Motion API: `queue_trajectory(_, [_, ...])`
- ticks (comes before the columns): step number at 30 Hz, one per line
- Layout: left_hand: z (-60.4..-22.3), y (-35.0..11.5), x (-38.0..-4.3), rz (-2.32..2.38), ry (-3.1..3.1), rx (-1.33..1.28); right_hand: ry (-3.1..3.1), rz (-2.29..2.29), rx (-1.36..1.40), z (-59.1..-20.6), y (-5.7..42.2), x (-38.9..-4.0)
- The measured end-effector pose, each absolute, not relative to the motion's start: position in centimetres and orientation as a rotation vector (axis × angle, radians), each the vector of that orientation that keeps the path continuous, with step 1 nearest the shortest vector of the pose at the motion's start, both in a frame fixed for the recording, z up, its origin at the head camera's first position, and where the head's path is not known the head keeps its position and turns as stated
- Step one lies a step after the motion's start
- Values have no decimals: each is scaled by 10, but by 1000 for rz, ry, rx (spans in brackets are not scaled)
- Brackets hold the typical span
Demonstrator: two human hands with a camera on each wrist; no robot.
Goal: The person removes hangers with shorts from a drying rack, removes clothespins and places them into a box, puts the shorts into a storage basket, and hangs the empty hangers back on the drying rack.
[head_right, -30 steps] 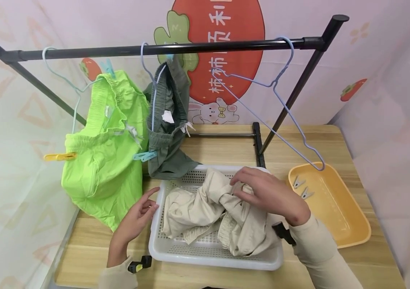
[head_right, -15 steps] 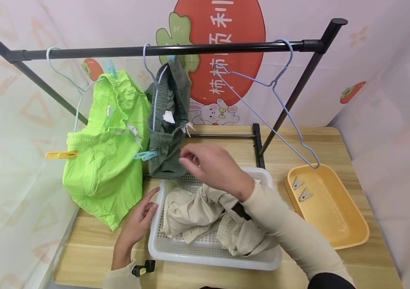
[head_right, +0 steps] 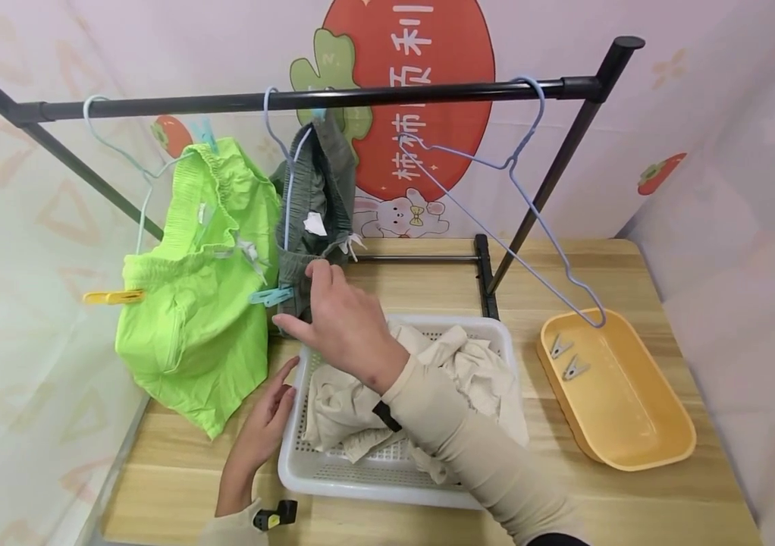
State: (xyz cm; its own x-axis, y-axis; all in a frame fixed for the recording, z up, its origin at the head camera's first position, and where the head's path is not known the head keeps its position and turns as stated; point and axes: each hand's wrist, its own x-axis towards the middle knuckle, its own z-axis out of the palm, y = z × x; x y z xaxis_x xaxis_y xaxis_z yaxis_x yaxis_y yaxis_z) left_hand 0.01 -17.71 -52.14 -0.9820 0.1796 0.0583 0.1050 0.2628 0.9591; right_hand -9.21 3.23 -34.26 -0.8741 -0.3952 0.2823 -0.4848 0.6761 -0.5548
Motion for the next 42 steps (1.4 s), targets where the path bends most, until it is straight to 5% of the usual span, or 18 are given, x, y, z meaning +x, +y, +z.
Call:
queue_trajectory(17, [-527, -178, 2, 1783, 2551, 263, -2813, 902, 556, -345, 9, -99])
queue_trajectory(42, [-530, -174, 3, 1942, 2426, 305, -2690, 1246, 567, -349, 114, -112])
